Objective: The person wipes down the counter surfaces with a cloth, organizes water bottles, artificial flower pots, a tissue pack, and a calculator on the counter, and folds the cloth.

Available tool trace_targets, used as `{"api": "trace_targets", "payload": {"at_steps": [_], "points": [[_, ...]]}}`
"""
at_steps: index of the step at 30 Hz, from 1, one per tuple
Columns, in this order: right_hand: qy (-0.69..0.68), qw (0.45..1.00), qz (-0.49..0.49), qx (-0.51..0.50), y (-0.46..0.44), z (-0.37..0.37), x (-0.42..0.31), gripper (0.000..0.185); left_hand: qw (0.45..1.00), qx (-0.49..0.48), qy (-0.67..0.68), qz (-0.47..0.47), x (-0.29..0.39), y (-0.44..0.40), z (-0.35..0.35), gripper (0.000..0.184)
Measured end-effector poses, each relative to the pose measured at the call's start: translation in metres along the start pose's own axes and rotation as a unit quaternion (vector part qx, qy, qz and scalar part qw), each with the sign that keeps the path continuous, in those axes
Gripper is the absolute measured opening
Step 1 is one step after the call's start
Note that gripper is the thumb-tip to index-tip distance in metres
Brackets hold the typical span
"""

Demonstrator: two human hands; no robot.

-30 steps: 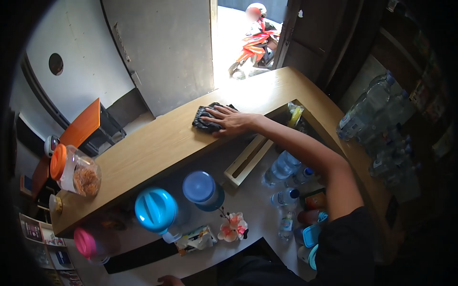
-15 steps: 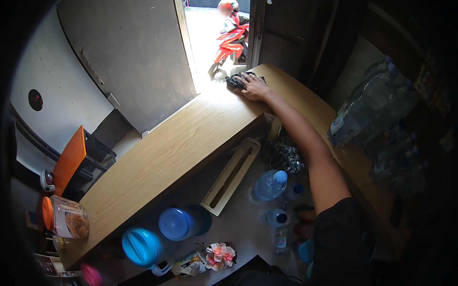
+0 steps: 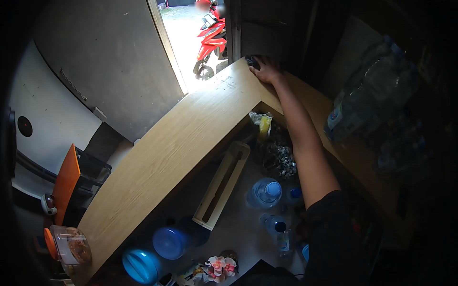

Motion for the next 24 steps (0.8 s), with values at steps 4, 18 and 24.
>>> {"api": "trace_targets", "payload": {"at_steps": [4,18,24], "points": [[-0.002,1.000,0.003,0.004,0.033,-0.010,0.011,0.078,1.000,0.003,0.002,-0.001,-0.005,-0.002,-0.005,0.066],[-0.035,0.993,-0.090,0.070,0.133,-0.026,0.041,0.056,1.000,0.001,0.006,0.005,-0.019,-0.024,-0.026,0.066],[-0.177,0.960,-0.141,0.166,0.132,-0.028,0.054,0.041,1.000,0.013,0.010,-0.011,-0.015,-0.039,-0.030,0.066]]}}
Point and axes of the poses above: each hand's wrist, its own y-axis away from the middle knuckle, its own z-axis out of the palm, x = y × z, the point moved 4 cm from there along -y, towards the middle knuckle, and after that the axes turned 9 degrees about -y, right-handed, at the moved point
